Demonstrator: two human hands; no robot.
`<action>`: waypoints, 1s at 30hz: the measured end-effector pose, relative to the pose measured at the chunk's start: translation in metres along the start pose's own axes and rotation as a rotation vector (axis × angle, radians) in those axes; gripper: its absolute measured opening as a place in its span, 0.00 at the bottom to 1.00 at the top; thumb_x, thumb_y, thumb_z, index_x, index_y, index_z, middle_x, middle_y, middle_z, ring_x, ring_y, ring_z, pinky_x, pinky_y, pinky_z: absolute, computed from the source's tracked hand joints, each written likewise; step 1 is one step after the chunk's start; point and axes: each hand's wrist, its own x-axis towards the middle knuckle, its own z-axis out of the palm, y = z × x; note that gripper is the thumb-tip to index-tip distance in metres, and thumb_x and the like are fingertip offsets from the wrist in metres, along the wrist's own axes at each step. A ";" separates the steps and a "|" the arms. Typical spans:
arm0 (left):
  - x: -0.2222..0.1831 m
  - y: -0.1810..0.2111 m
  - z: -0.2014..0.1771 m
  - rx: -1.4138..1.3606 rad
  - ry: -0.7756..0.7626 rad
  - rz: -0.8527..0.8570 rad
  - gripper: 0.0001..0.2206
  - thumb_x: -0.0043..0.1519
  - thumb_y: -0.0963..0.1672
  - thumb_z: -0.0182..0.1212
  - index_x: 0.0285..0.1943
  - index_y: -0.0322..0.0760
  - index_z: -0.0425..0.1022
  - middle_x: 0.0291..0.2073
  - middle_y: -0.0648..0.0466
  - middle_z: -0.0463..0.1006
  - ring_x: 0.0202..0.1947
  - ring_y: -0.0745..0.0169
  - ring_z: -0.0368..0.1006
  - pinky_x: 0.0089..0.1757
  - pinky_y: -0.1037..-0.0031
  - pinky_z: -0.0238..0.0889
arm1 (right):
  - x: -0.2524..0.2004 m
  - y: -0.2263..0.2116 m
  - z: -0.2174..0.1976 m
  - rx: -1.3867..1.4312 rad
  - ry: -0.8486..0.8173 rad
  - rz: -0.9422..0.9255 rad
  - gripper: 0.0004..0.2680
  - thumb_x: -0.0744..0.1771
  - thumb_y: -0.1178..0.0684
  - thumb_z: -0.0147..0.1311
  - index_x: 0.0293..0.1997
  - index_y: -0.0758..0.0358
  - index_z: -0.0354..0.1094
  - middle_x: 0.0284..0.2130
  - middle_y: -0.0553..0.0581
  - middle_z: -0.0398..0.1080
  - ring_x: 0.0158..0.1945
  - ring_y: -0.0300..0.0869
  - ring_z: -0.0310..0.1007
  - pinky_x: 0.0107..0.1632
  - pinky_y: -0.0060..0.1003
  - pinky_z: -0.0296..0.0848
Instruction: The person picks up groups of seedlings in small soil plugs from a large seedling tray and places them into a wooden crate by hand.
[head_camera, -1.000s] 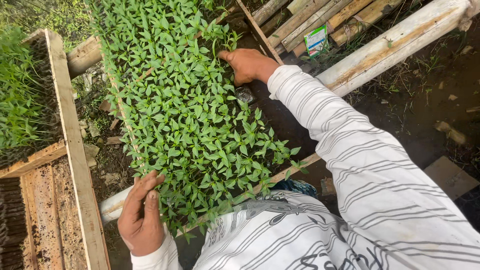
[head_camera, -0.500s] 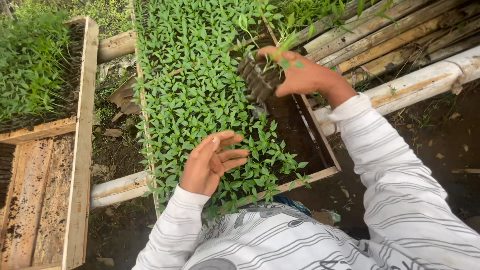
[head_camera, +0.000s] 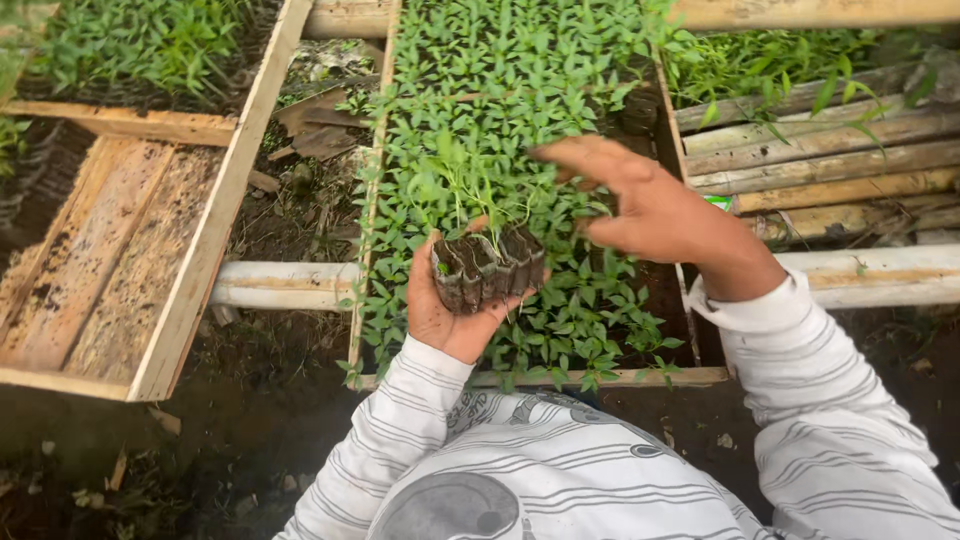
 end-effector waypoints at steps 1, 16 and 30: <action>0.009 0.005 -0.019 -0.148 -0.003 0.164 0.24 0.57 0.51 0.64 0.58 0.35 0.76 0.59 0.28 0.71 0.59 0.24 0.67 0.55 0.31 0.60 | 0.001 0.000 0.004 -0.052 0.221 0.035 0.24 0.62 0.70 0.53 0.67 0.70 0.59 0.57 0.74 0.62 0.55 0.58 0.69 0.58 0.51 0.69; -0.030 0.070 -0.084 -0.511 0.074 0.505 0.20 0.53 0.47 0.67 0.53 0.39 0.78 0.53 0.32 0.73 0.50 0.29 0.70 0.49 0.37 0.67 | 0.077 -0.045 0.158 0.133 0.019 -0.273 0.04 0.68 0.58 0.54 0.44 0.65 0.73 0.31 0.61 0.74 0.35 0.49 0.77 0.39 0.45 0.79; -0.097 0.151 -0.157 -0.347 -0.154 0.800 0.23 0.59 0.45 0.54 0.64 0.32 0.72 0.53 0.34 0.76 0.50 0.38 0.73 0.46 0.48 0.72 | 0.154 -0.096 0.278 -0.345 -0.056 -0.338 0.07 0.67 0.66 0.51 0.50 0.74 0.66 0.38 0.70 0.69 0.34 0.62 0.75 0.30 0.56 0.79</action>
